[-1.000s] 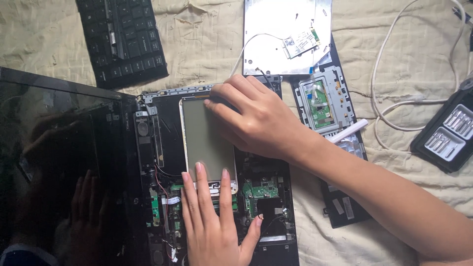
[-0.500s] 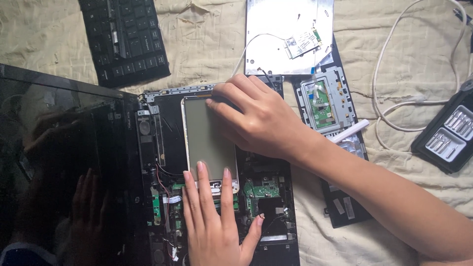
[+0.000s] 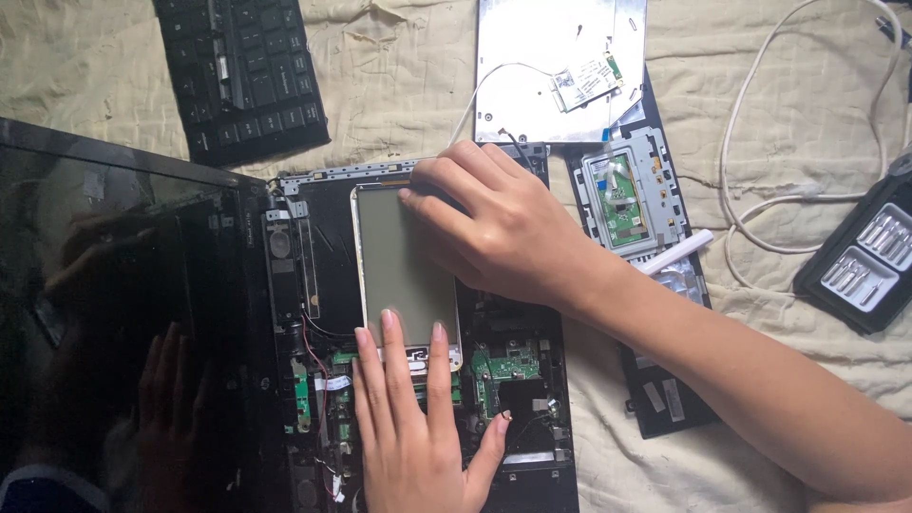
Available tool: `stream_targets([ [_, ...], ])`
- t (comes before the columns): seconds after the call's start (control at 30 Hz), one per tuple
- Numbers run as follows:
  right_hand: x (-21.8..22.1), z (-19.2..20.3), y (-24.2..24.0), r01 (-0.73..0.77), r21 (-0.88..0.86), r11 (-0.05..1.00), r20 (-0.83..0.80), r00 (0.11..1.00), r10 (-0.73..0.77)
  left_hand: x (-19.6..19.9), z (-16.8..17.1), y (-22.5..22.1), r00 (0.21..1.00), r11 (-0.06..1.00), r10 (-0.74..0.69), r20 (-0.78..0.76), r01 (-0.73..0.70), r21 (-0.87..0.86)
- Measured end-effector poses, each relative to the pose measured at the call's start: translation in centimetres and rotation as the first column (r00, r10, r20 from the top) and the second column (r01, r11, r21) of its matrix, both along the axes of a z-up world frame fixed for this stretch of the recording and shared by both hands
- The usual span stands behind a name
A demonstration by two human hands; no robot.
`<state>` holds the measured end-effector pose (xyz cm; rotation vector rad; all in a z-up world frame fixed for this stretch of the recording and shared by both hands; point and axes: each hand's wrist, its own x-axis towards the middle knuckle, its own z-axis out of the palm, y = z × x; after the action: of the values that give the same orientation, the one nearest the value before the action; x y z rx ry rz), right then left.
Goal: Adjusting internal cables and components within a laptop chassis, including placing a smartphone screen assembly.
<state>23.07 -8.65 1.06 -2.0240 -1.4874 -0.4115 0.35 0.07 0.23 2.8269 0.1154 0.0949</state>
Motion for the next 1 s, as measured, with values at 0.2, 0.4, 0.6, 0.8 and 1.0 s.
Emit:
stream_targets([
  [0.2,0.0,0.2,0.0,-0.007,0.007,1.000,-0.007,1.000,0.007,-0.1,-0.1,0.1,1.000,1.000,-0.002,-0.014,0.002,0.012],
  [0.4,0.0,0.1,0.0,-0.015,0.003,1.000,0.000,1.000,0.015,0.4,0.4,0.7,1.000,0.993,-0.011,-0.013,0.009,-0.118],
  [0.6,0.0,0.5,-0.1,-0.020,0.014,1.000,-0.023,1.000,0.021,0.7,0.7,0.4,0.999,0.999,-0.030,-0.022,0.030,0.016],
  [0.8,-0.2,0.5,-0.1,-0.036,0.023,0.999,-0.021,0.999,0.037,0.7,1.0,0.5,1.000,1.000,-0.027,-0.008,0.027,-0.006],
  [1.0,0.0,0.2,-0.2,-0.040,0.007,0.999,-0.090,0.995,0.040,1.0,1.8,0.7,0.999,0.994,0.004,0.039,0.001,-0.112],
])
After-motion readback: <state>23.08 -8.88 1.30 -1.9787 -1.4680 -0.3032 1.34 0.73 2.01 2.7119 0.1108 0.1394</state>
